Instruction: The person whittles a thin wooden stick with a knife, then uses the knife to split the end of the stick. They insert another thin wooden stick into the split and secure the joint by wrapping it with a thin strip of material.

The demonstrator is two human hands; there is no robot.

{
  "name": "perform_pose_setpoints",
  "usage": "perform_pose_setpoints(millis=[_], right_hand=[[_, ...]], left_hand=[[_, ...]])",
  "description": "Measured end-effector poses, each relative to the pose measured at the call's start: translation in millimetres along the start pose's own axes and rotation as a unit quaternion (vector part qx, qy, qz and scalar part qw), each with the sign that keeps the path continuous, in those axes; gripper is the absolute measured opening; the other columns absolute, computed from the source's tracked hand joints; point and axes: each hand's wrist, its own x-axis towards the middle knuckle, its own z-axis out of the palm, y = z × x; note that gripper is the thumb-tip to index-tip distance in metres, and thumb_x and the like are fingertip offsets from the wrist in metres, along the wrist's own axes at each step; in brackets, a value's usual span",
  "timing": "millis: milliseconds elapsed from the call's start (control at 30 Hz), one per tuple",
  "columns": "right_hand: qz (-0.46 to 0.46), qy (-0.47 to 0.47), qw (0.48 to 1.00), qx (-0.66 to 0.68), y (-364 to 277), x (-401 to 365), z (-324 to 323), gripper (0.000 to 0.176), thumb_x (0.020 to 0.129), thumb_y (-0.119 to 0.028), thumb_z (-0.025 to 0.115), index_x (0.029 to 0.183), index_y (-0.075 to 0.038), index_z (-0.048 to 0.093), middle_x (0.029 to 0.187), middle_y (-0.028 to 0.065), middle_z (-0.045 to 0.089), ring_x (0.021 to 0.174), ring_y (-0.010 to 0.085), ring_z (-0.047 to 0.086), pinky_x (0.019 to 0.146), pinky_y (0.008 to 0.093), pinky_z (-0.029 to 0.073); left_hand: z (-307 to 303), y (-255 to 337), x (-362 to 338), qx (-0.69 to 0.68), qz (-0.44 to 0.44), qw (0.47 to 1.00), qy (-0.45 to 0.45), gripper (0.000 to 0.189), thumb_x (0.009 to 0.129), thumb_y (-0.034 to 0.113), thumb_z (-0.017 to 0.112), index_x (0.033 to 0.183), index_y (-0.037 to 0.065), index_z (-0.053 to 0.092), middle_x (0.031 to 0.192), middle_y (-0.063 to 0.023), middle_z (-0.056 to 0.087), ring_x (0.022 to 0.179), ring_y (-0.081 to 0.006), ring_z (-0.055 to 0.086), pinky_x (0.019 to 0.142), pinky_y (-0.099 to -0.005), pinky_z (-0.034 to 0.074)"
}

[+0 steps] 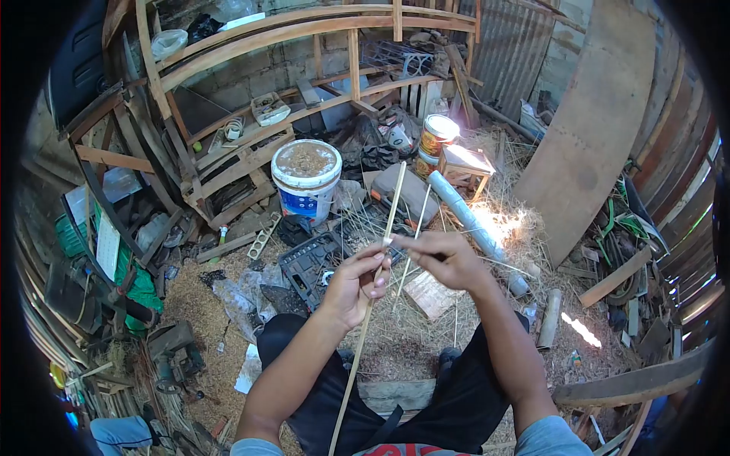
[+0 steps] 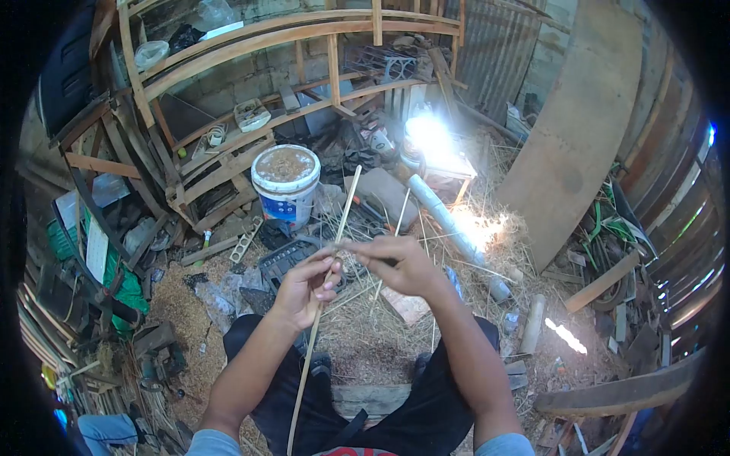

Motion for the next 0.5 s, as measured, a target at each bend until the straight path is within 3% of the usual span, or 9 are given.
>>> perform_pose_setpoints(millis=[100, 400, 500], right_hand=[[-0.028, -0.037, 0.999, -0.007, -6.6, 2.9, 7.4, 0.032, 0.085, 0.001, 0.066, 0.116, -0.007, 0.069, 0.072, 0.01, 0.063, 0.063, 0.0196, 0.059, 0.061, 0.0309, 0.045], [-0.056, -0.033, 0.994, -0.091, -11.1, 1.8, -0.4, 0.036, 0.079, 0.003, 0.07, 0.114, -0.009, 0.071, 0.07, 0.0092, 0.061, 0.061, 0.0201, 0.057, 0.056, 0.0317, 0.042], [-0.063, -0.009, 0.99, -0.122, -7.5, 0.2, 0.2, 0.038, 0.08, -0.002, 0.07, 0.116, -0.017, 0.07, 0.07, 0.0069, 0.058, 0.063, 0.0213, 0.057, 0.057, 0.0324, 0.044]], left_hand=[[3.0, 2.2, -1.7, 0.025, 0.034, 0.998, -0.048, 0.043, 0.092, 0.002, 0.052, 0.135, 0.0, 0.05, 0.09, -0.0053, 0.06, 0.064, -0.0079, 0.051, 0.044, -0.0178, 0.039], [11.3, 0.9, -6.5, 0.111, 0.05, 0.992, -0.022, 0.048, 0.093, 0.001, 0.053, 0.141, 0.001, 0.045, 0.088, -0.0026, 0.057, 0.062, -0.0044, 0.043, 0.04, -0.0172, 0.026], [14.7, -0.7, -5.3, 0.103, 0.057, 0.993, -0.008, 0.045, 0.094, 0.002, 0.053, 0.139, 0.0, 0.047, 0.089, -0.0024, 0.056, 0.061, -0.004, 0.042, 0.041, -0.017, 0.025]])
